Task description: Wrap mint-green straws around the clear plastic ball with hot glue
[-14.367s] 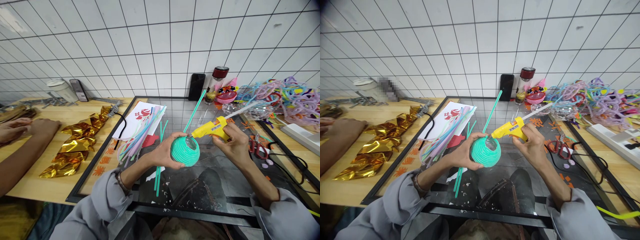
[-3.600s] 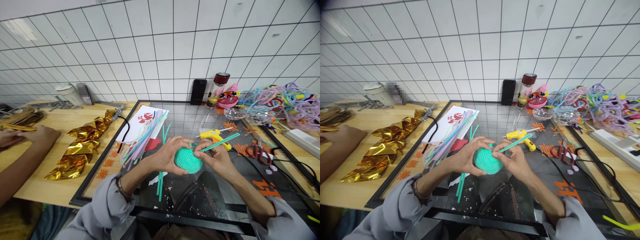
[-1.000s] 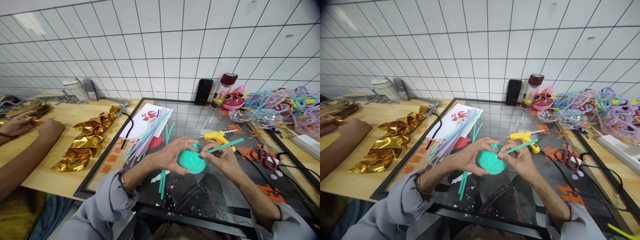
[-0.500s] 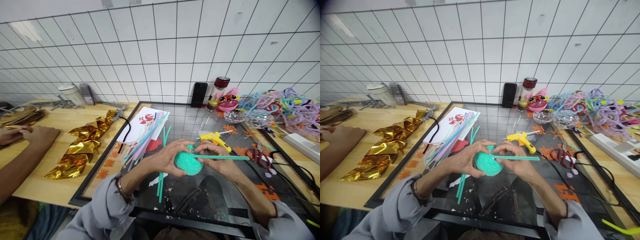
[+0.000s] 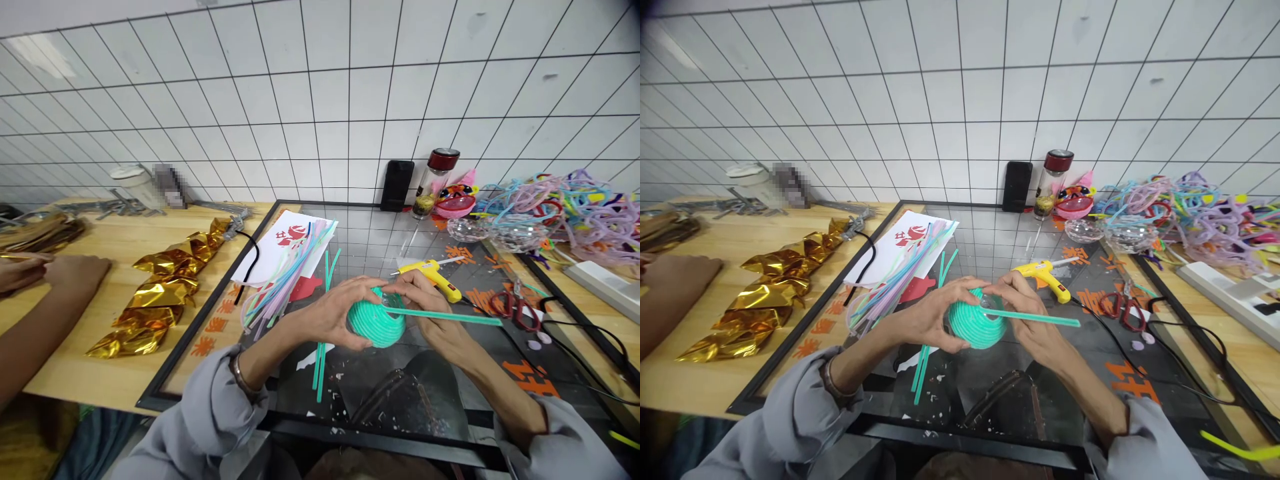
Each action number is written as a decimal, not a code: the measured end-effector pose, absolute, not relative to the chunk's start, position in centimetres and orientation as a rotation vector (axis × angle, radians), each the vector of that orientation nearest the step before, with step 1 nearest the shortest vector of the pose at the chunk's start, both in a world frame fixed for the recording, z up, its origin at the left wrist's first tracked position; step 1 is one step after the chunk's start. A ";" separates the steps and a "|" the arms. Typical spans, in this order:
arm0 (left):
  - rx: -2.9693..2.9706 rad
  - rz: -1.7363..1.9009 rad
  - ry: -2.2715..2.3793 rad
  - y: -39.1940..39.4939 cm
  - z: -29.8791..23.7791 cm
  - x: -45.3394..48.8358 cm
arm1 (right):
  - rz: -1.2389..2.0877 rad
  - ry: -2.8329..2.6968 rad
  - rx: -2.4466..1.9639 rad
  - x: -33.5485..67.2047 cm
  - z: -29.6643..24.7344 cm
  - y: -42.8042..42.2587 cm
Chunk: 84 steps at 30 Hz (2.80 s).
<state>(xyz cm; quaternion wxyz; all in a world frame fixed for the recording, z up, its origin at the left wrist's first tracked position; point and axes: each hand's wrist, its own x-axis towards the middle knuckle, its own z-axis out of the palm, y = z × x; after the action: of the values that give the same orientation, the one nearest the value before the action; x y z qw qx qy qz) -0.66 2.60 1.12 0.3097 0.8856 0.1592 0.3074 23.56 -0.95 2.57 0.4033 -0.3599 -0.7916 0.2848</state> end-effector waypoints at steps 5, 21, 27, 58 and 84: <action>2.355 0.835 0.423 2.5 1.0 -0.7 | 0.694 -2.046 -0.907 23.5 2.8 -1.0; 2.388 0.837 0.426 2.7 0.7 -0.7 | 0.617 -2.055 -0.954 22.8 2.7 -1.1; 2.392 0.832 0.428 2.6 0.9 -0.8 | 0.641 -1.985 -0.884 22.8 1.9 -0.9; 2.431 0.868 0.416 2.5 0.8 -0.7 | 0.592 -1.793 -0.924 22.3 1.5 -1.0; 2.365 0.869 0.450 2.4 0.8 -0.7 | 0.423 -1.873 -0.979 22.8 1.0 -1.1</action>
<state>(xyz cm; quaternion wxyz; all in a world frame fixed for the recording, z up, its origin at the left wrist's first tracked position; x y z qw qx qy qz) -0.71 2.44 0.77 0.2870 0.8852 0.1684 0.3251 22.76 -1.14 1.00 0.4735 -0.4000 -0.7655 0.1727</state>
